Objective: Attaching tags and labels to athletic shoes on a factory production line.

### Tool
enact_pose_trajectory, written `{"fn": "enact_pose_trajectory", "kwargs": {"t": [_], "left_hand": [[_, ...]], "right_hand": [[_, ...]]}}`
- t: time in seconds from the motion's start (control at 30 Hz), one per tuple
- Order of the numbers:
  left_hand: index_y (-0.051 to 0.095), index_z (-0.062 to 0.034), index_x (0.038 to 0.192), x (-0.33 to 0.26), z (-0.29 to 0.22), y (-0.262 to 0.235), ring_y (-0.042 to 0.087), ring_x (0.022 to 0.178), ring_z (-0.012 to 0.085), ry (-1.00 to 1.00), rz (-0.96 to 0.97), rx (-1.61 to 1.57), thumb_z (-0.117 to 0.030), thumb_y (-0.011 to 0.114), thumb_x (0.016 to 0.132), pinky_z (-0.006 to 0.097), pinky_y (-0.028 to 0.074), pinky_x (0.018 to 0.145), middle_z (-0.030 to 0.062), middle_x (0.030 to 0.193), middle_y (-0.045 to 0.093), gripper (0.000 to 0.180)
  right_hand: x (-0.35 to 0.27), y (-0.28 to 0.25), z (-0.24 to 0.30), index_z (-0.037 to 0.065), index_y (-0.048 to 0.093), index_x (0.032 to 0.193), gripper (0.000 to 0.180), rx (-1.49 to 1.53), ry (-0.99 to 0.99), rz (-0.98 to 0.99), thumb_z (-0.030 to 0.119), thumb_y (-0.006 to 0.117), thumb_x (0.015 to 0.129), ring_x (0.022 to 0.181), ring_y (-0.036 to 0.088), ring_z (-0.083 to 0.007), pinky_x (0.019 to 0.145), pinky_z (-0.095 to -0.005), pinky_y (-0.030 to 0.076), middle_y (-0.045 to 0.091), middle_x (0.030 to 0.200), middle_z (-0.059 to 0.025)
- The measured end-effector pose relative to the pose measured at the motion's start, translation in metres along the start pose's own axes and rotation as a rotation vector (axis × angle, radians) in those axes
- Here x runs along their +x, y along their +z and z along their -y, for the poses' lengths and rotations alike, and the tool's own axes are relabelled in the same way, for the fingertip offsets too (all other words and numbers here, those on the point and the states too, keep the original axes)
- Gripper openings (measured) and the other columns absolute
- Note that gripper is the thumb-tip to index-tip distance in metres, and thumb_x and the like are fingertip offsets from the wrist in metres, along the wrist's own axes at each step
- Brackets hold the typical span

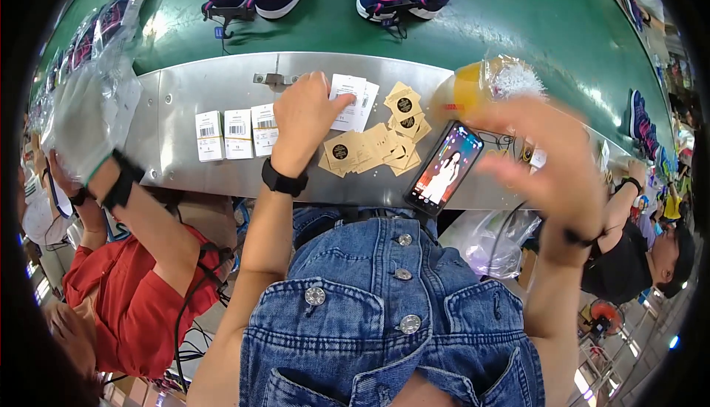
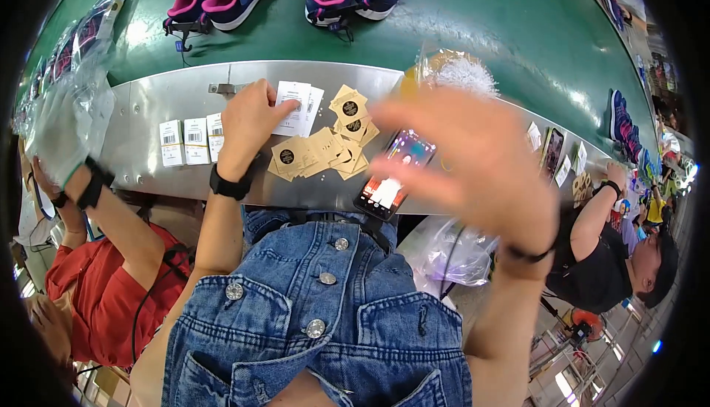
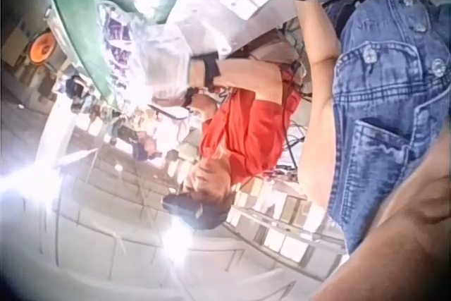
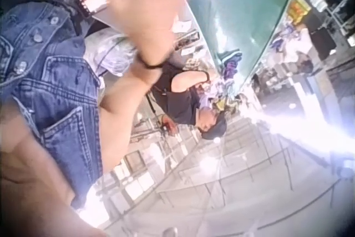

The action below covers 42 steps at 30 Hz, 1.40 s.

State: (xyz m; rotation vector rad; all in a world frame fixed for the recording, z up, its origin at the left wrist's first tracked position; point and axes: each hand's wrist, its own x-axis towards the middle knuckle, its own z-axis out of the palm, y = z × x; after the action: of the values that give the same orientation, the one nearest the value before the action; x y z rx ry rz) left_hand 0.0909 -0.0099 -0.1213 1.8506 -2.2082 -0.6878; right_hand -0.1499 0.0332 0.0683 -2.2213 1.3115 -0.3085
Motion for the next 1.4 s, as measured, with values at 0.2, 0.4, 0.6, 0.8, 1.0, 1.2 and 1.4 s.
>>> {"fn": "enact_pose_trajectory", "kwargs": {"t": [0.2,0.4,0.6,0.8,1.0,1.2,1.4], "left_hand": [[0.061,-0.0003,0.075,0.022,0.011,0.012,0.055,0.057,0.0178,-0.050,0.170,-0.604,-0.021,0.065,0.078,0.030,0.042,0.053,0.0115,0.063,0.060,0.022],[0.064,0.0048,0.091,0.009,0.015,-0.008,0.051,0.068,0.0039,-0.156,0.185,-0.971,-0.015,0.057,0.087,0.020,0.040,0.060,-0.0021,0.076,0.060,0.022],[0.062,0.0046,0.098,0.000,0.022,-0.007,0.052,0.071,0.0040,-0.158,0.167,-0.957,-0.014,0.056,0.088,0.019,0.040,0.062,-0.0005,0.082,0.061,0.022],[0.059,-0.0016,0.087,-0.006,0.004,-0.008,0.054,0.077,0.0049,-0.058,0.171,-1.211,-0.006,0.057,0.087,0.019,0.042,0.070,-0.0006,0.088,0.061,0.005],[0.061,-0.0001,0.083,-0.026,-0.020,-0.030,0.056,0.083,0.0099,0.174,0.506,-1.240,-0.004,0.062,0.080,0.023,0.043,0.079,0.0039,0.097,0.061,0.005],[0.060,-0.0005,0.081,-0.022,-0.028,-0.028,0.055,0.085,0.0121,0.120,0.552,-1.410,-0.002,0.064,0.078,0.025,0.043,0.081,0.0051,0.096,0.058,0.005],[0.061,-0.0004,0.086,-0.026,-0.065,-0.018,0.058,0.082,0.0096,0.081,0.559,-1.334,-0.002,0.065,0.080,0.023,0.047,0.073,0.0019,0.089,0.059,0.008]], "right_hand": [[-0.010,0.135,-0.010,0.011,0.064,0.091,0.018,0.053,0.079,0.060,0.022,0.064,0.077,0.076,0.061,-0.0231,0.060,-0.0351,0.048,0.061,0.080,-0.0051],[0.023,0.198,0.001,0.011,0.059,0.093,0.024,-0.169,0.088,-0.095,0.018,0.066,0.072,0.079,0.056,-0.0219,0.059,-0.0334,0.048,0.051,0.084,-0.0041],[0.017,0.178,-0.010,0.009,0.060,0.089,0.020,-0.015,0.097,-0.257,0.019,0.066,0.073,0.081,0.055,-0.0240,0.063,-0.0344,0.048,0.051,0.085,-0.0058],[-0.006,0.164,-0.024,0.007,0.066,0.093,0.014,0.264,0.277,-0.327,0.015,0.060,0.083,0.073,0.057,-0.0212,0.060,-0.0341,0.045,0.058,0.078,-0.0049],[-0.019,0.159,-0.012,0.004,0.066,0.088,0.011,0.528,0.306,-0.596,0.005,0.066,0.078,0.054,0.050,-0.0099,0.049,-0.0231,0.039,0.063,0.075,-0.0049],[-0.035,0.151,-0.019,0.003,0.066,0.089,0.010,0.404,0.305,-0.715,0.002,0.064,0.079,0.056,0.051,-0.0118,0.052,-0.0238,0.041,0.063,0.077,-0.0047],[-0.041,0.133,-0.021,0.003,0.063,0.095,0.014,0.415,0.203,-0.911,0.005,0.061,0.082,0.066,0.060,-0.0165,0.057,-0.0258,0.046,0.065,0.078,-0.0074]]}}
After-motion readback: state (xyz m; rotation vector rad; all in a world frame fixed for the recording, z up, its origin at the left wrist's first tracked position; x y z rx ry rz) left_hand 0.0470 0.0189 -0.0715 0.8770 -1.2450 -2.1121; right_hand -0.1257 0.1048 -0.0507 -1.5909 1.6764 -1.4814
